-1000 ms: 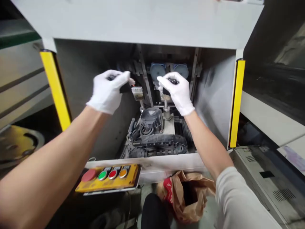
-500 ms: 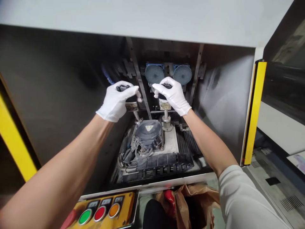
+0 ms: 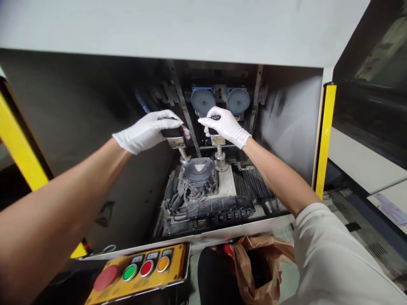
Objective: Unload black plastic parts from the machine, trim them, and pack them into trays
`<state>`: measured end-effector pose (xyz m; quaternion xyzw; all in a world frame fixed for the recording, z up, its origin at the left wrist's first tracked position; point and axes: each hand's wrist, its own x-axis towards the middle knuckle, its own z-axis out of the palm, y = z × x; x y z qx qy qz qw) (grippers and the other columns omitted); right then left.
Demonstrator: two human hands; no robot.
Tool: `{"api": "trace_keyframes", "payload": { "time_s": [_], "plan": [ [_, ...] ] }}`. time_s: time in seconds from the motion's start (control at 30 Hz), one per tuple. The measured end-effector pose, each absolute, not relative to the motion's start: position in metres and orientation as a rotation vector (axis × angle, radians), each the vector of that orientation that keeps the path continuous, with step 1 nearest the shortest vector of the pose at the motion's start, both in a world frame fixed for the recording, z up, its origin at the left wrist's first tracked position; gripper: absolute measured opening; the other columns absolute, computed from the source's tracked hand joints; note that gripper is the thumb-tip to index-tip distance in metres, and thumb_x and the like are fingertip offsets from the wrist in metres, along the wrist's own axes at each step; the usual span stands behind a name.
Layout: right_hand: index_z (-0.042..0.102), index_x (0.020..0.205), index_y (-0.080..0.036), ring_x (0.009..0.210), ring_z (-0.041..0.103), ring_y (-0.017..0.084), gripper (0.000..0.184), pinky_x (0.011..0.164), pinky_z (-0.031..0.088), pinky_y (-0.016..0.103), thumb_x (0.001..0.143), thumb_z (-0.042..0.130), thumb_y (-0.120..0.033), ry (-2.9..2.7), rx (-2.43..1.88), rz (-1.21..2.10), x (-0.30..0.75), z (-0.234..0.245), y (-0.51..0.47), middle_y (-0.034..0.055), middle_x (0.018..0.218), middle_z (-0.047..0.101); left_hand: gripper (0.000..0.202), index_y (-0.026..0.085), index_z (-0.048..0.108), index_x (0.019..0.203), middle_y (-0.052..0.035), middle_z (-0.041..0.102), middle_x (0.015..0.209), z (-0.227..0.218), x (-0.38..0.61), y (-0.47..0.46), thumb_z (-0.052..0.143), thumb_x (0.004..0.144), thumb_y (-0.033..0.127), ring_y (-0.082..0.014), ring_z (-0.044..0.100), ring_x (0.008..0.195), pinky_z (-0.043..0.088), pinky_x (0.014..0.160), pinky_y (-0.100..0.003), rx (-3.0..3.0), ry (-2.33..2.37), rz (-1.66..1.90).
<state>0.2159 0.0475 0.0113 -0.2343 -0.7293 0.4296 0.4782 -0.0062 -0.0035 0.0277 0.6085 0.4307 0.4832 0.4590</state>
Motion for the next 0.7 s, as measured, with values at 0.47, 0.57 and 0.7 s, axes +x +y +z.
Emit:
{"api": "trace_keyframes", "payload": {
  "time_s": [0.47, 0.57, 0.7],
  "plan": [
    [0.066, 0.069, -0.022, 0.058, 0.066, 0.021, 0.043, 0.058, 0.057, 0.036, 0.089, 0.064, -0.061, -1.549, -0.605, 1.242, 0.205, 0.001, 0.051, 0.004, 0.06, 0.069, 0.031, 0.015, 0.061, 0.067, -0.0064, 0.061, 0.066, 0.014, 0.012, 0.0, 0.057, 0.095, 0.027, -0.0208, 0.064, 0.056, 0.057, 0.055, -0.038, 1.328, 1.018, 1.481],
    [0.065, 0.067, -0.024, 0.059, 0.066, 0.021, 0.034, 0.059, 0.059, 0.037, 0.089, 0.06, -0.049, -1.567, -0.682, 1.23, 0.206, 0.003, 0.052, 0.0055, 0.059, 0.068, 0.03, 0.017, 0.061, 0.066, -0.0063, 0.06, 0.065, 0.016, 0.012, 0.002, 0.059, 0.094, 0.027, -0.0216, 0.063, 0.055, 0.057, 0.054, -0.04, 1.324, 1.052, 1.472],
    [0.063, 0.066, -0.022, 0.054, 0.066, 0.019, 0.036, 0.054, 0.056, 0.033, 0.098, 0.05, -0.034, -1.548, -0.736, 1.205, 0.204, 0.007, 0.049, 0.0032, 0.055, 0.066, 0.025, 0.014, 0.059, 0.071, -0.0046, 0.058, 0.065, 0.013, 0.013, 0.005, 0.061, 0.094, 0.024, -0.0192, 0.06, 0.055, 0.061, 0.064, -0.044, 1.349, 1.026, 1.503]
  ]
}}
